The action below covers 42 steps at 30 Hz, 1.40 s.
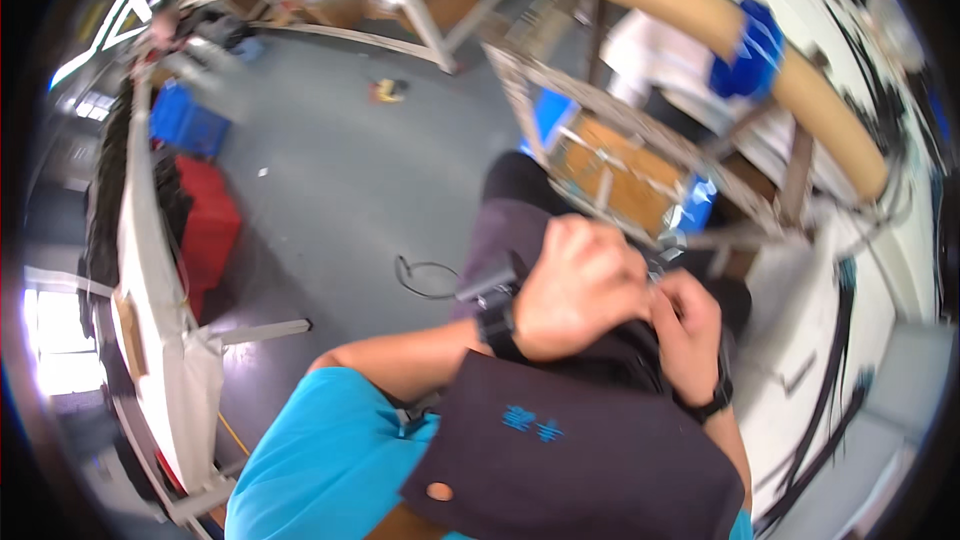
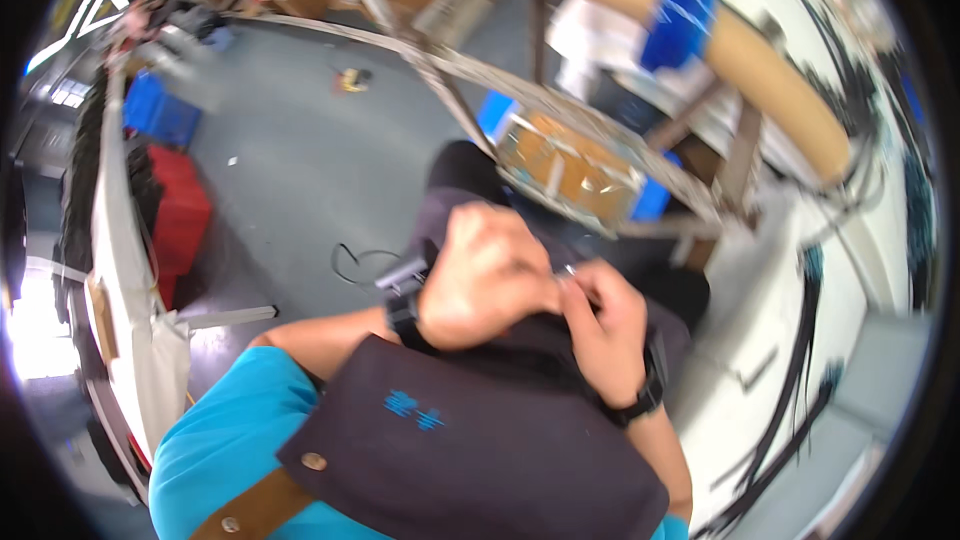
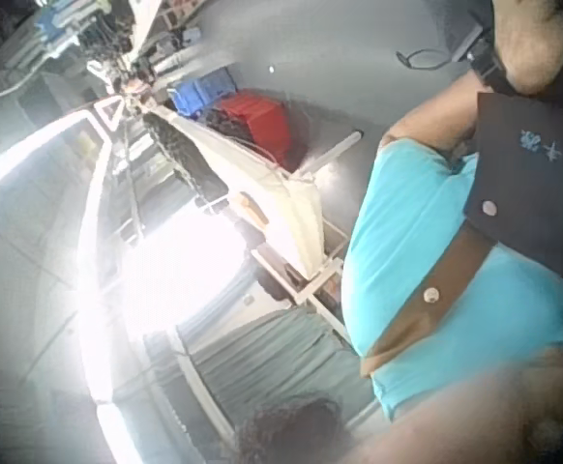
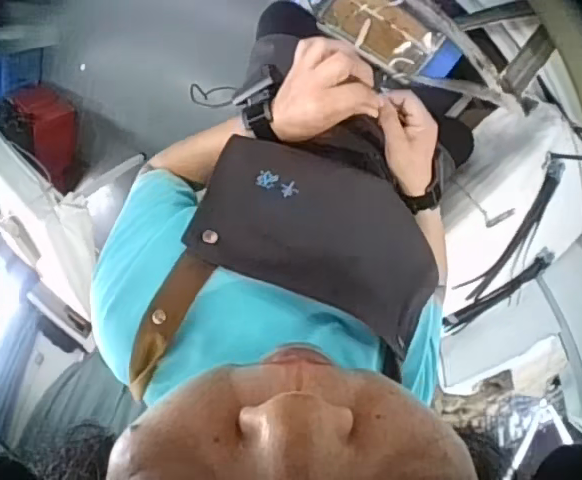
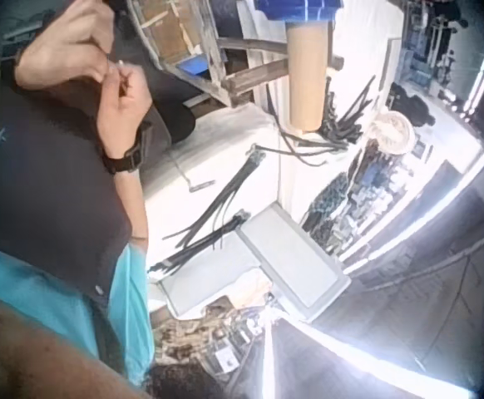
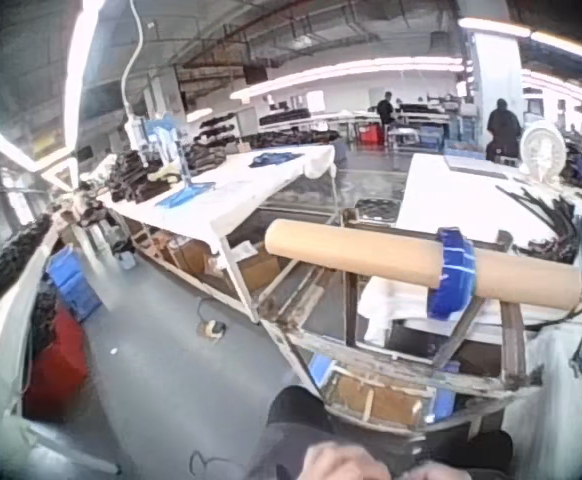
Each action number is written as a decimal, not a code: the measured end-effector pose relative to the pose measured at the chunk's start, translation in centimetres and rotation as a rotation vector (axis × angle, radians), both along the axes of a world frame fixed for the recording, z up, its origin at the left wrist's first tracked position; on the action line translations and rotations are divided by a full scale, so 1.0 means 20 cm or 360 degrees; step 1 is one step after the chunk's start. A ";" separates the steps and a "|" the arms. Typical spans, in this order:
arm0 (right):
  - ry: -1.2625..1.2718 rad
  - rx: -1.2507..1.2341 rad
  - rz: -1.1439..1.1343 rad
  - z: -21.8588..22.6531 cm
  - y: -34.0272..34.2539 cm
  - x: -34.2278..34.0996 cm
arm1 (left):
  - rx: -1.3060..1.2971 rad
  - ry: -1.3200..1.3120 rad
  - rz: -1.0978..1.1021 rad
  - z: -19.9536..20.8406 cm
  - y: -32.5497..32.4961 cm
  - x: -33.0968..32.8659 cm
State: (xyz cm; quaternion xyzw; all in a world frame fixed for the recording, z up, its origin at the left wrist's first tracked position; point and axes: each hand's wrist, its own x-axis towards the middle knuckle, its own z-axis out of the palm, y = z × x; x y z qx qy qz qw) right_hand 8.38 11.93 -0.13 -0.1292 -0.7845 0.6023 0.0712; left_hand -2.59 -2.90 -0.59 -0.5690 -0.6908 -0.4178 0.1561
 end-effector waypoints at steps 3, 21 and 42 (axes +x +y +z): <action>0.0044 -0.0259 0.0008 -0.05 0.03 0.02 | -0.0186 -0.0646 -0.0004 0.02 0.04 0.02; 0.0518 0.0693 -0.0168 -0.11 0.02 0.16 | -0.0218 -0.2764 -0.0311 -0.09 0.10 0.08; -0.0304 -0.0336 0.0200 -0.02 0.20 0.12 | -0.0625 -0.2390 -0.0474 -0.05 0.10 -0.05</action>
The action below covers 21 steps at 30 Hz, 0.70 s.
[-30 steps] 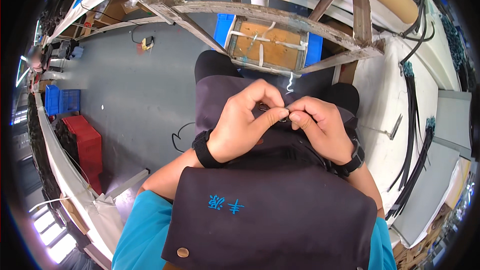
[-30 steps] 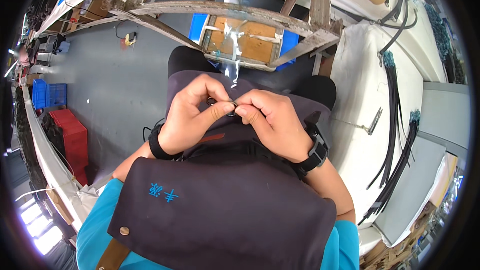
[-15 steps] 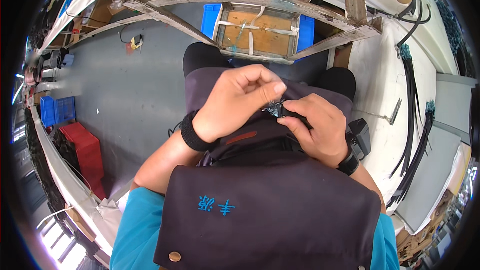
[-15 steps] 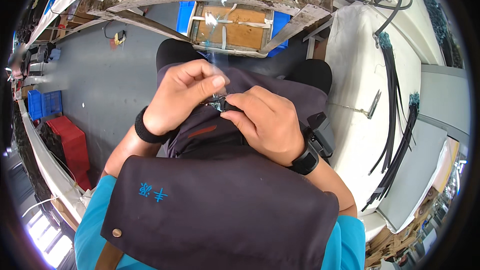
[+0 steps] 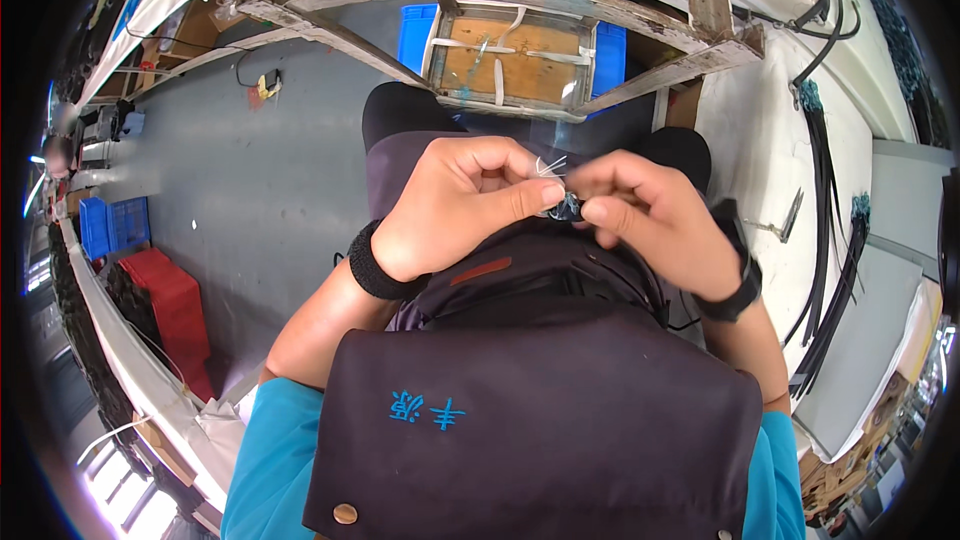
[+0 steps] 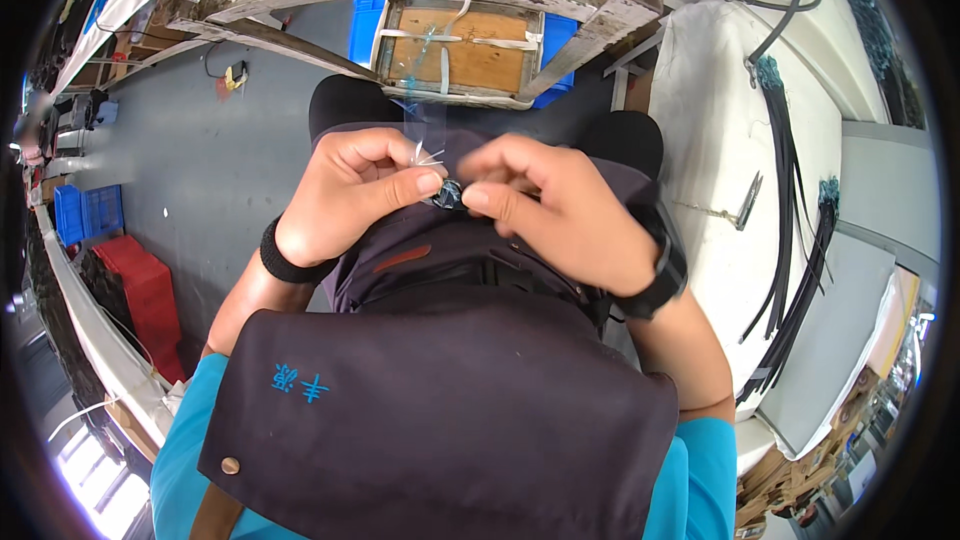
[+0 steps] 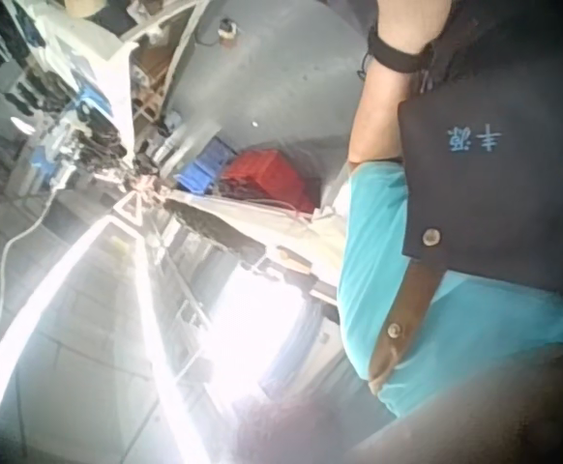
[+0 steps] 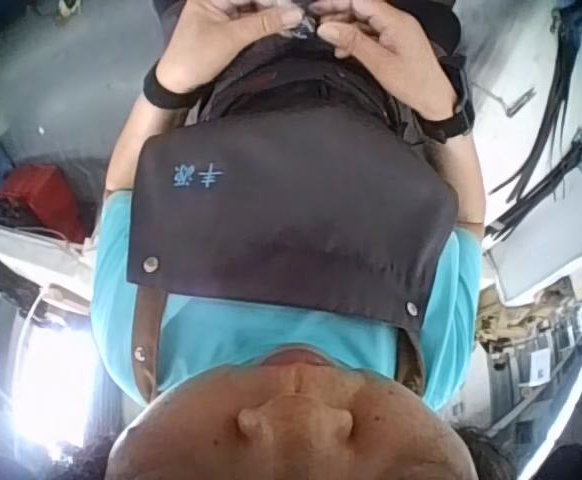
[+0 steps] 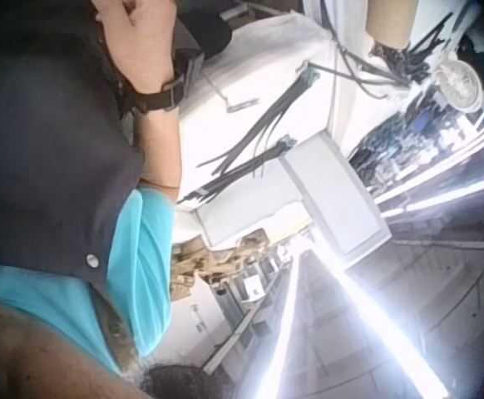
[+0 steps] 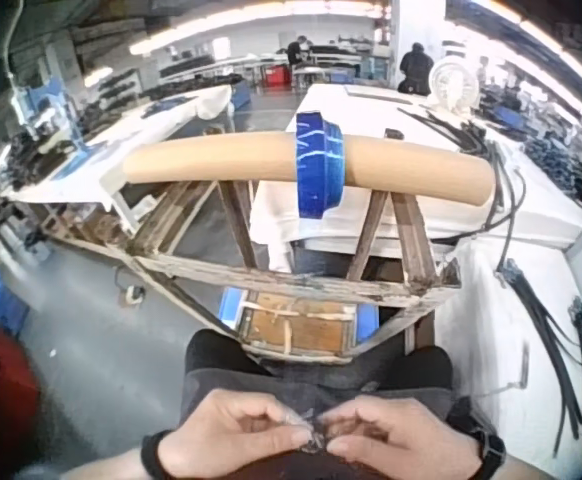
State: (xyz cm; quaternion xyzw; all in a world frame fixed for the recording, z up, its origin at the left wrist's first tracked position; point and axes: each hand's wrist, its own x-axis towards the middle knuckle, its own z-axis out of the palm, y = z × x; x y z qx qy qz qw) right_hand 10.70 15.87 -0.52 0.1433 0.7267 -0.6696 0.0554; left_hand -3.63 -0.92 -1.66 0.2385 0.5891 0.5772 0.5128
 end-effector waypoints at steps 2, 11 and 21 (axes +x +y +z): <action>0.0404 0.0504 -0.0192 0.02 -0.06 0.04 | 0.0020 -0.0084 0.0010 0.00 0.01 -0.01; 0.0789 0.1066 -0.0225 0.00 -0.12 0.07 | 0.0140 -0.0324 0.0083 0.02 0.08 -0.01; -0.0069 0.0203 0.0157 0.14 0.06 -0.01 | 0.0384 0.0119 -0.0161 0.07 0.07 -0.03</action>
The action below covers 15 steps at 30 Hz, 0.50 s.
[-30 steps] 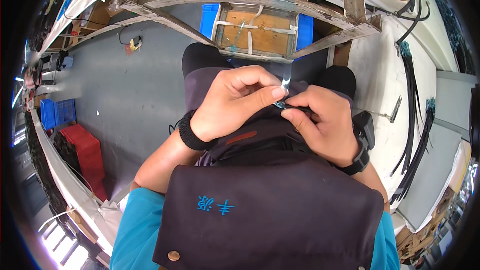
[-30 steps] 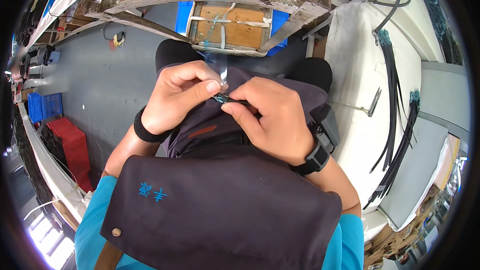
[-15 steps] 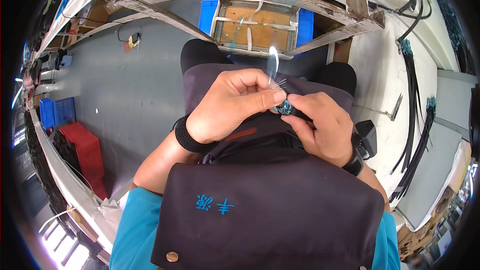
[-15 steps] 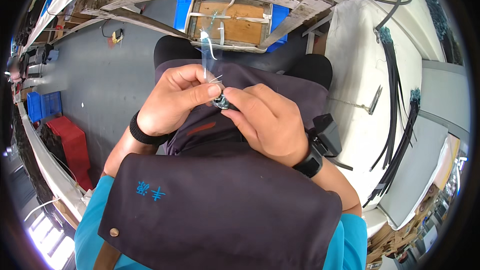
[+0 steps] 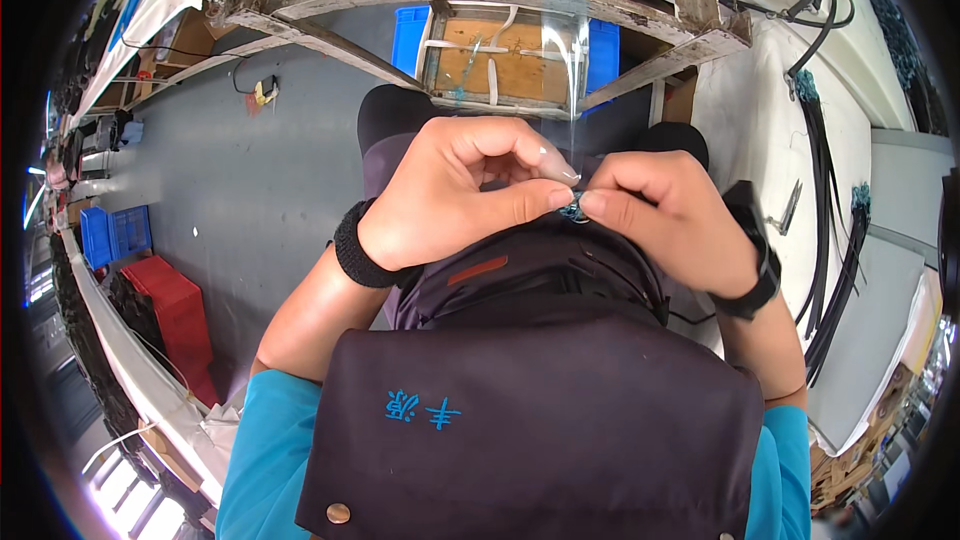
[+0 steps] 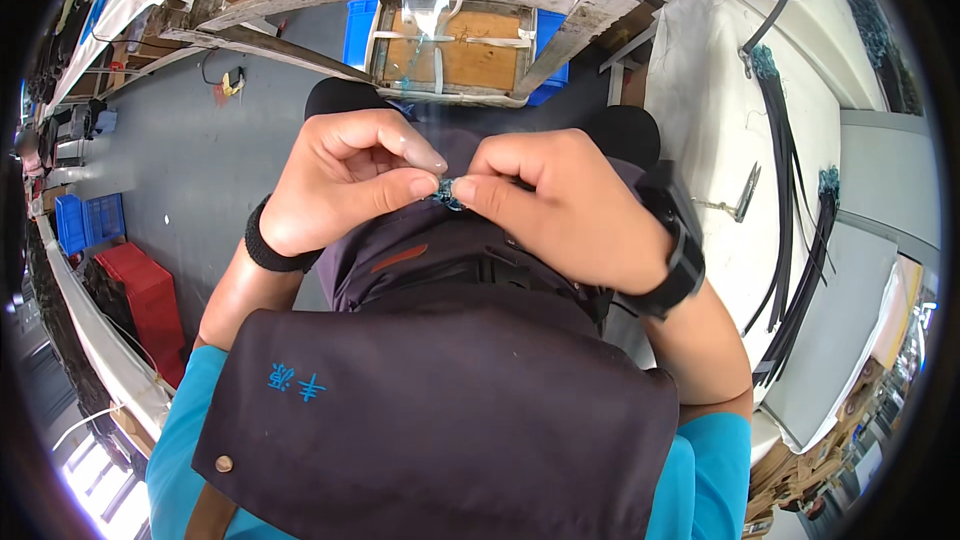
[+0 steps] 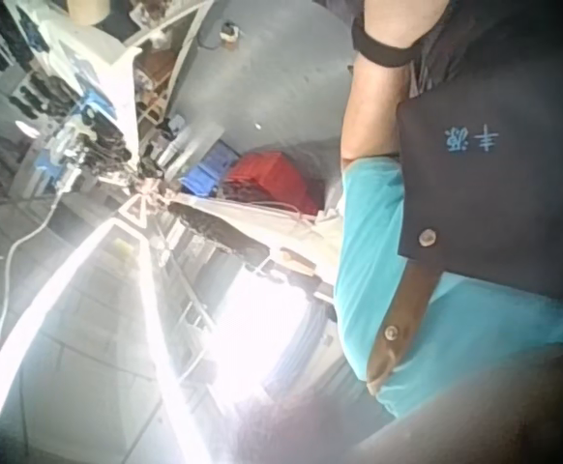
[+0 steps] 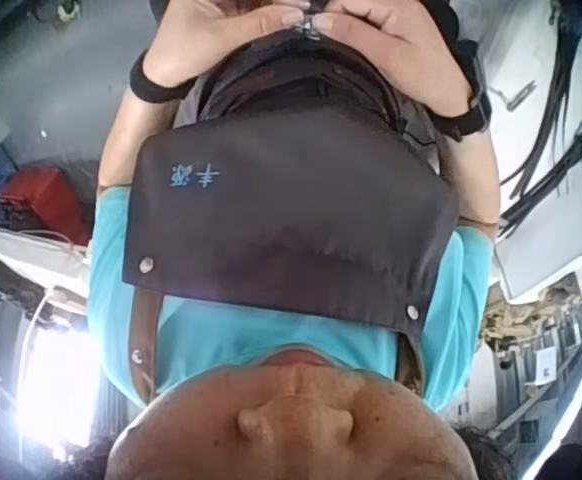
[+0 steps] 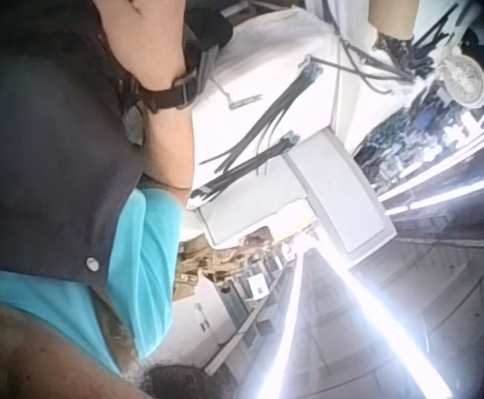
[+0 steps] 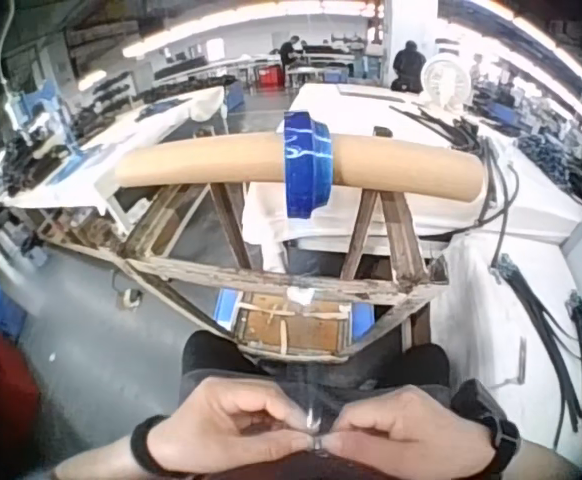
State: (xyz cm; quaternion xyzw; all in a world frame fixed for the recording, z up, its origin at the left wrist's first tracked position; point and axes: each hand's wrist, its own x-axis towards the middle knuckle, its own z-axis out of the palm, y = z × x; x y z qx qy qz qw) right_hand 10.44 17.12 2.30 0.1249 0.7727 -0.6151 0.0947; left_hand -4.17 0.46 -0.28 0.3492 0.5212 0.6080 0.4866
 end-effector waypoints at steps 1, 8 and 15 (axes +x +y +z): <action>-0.0113 -0.0261 0.0049 -0.02 0.03 -0.02 | -0.0046 0.0001 -0.0012 0.01 0.00 0.00; 0.0847 0.0819 -0.0226 -0.09 -0.17 0.03 | -0.0132 -0.0438 0.0307 -0.03 -0.02 0.04; 0.0921 0.0737 -0.0335 -0.12 -0.15 0.05 | -0.0219 -0.0433 0.0172 -0.05 0.02 0.01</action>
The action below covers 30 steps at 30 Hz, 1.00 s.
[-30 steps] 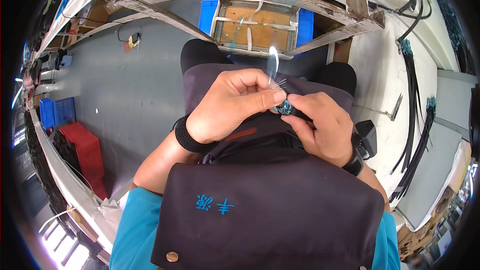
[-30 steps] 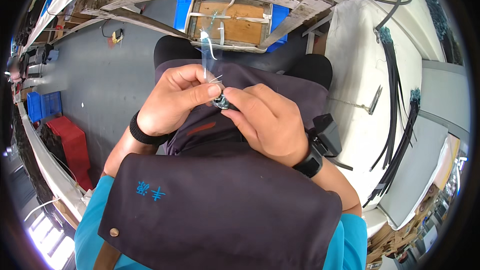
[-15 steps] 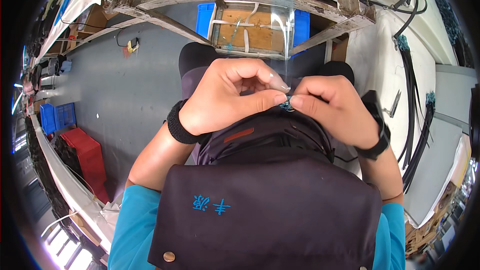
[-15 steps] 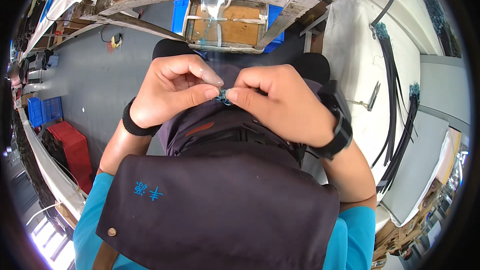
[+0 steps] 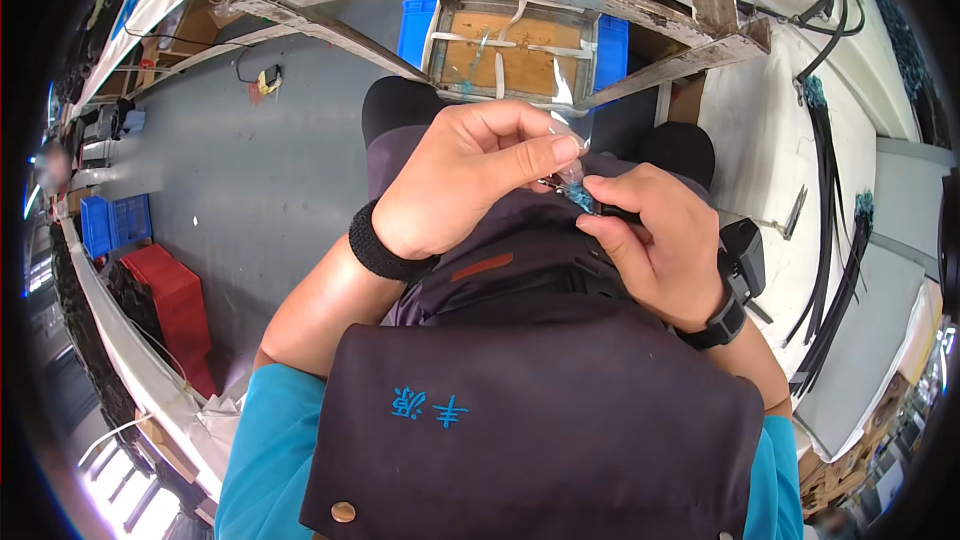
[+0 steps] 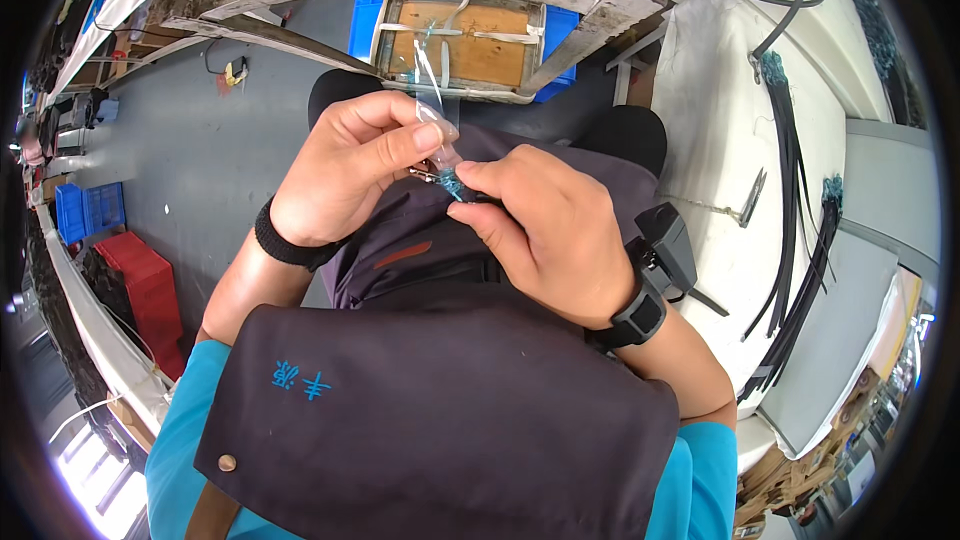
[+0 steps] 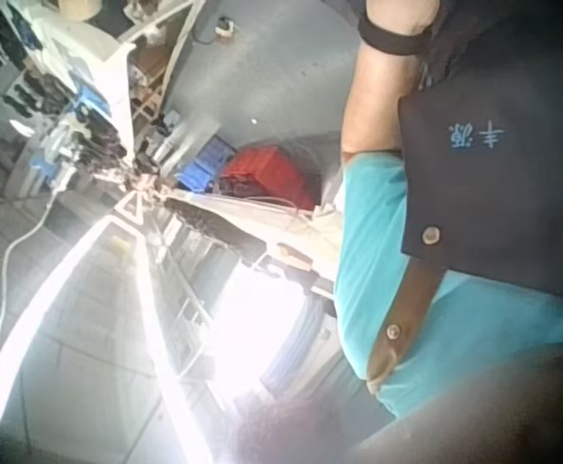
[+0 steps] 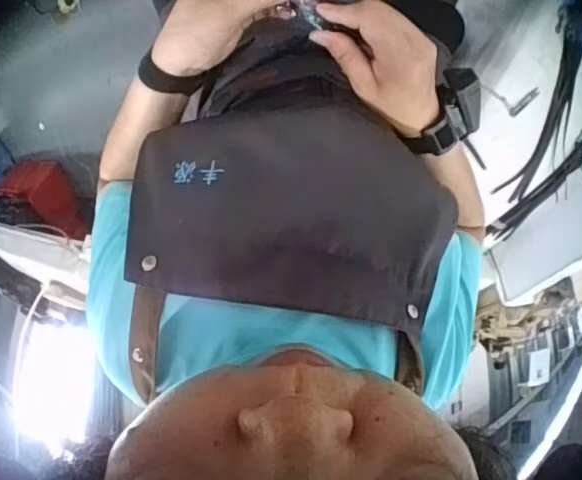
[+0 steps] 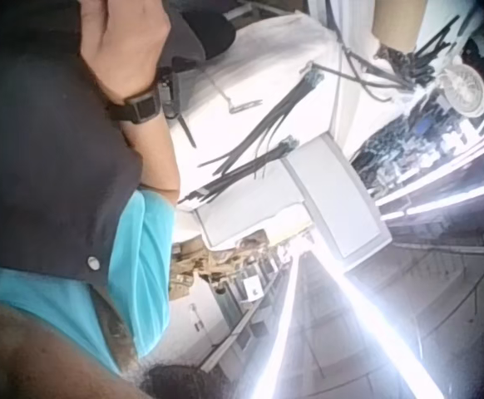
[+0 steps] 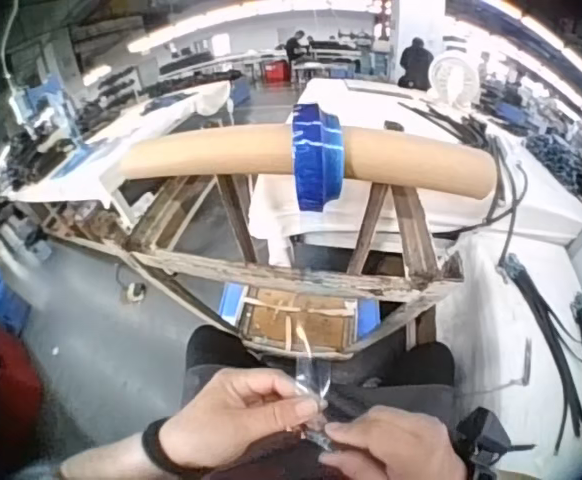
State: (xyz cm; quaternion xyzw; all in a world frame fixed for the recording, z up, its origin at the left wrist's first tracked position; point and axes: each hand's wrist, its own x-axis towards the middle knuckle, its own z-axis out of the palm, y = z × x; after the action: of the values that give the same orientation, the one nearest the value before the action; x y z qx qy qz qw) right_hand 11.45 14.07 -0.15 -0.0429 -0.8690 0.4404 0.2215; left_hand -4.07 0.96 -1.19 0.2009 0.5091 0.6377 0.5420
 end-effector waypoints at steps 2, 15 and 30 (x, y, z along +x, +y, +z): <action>-0.0110 -0.0063 -0.0011 0.04 0.03 0.00 | 0.0064 0.0120 0.0020 0.00 0.01 0.00; -0.0225 -0.0374 -0.0225 0.06 -0.03 -0.05 | 0.0131 0.0096 0.0136 -0.03 -0.06 0.03; -0.0600 -0.0869 -0.0051 0.07 0.06 -0.03 | 0.0523 -0.0005 0.0094 -0.09 -0.05 0.11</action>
State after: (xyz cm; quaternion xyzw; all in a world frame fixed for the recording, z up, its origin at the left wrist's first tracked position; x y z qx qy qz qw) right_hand 10.95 15.18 1.22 -0.1951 -0.7437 0.6378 0.0442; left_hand -1.93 -0.07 -3.01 0.2709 0.4029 0.7283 0.4836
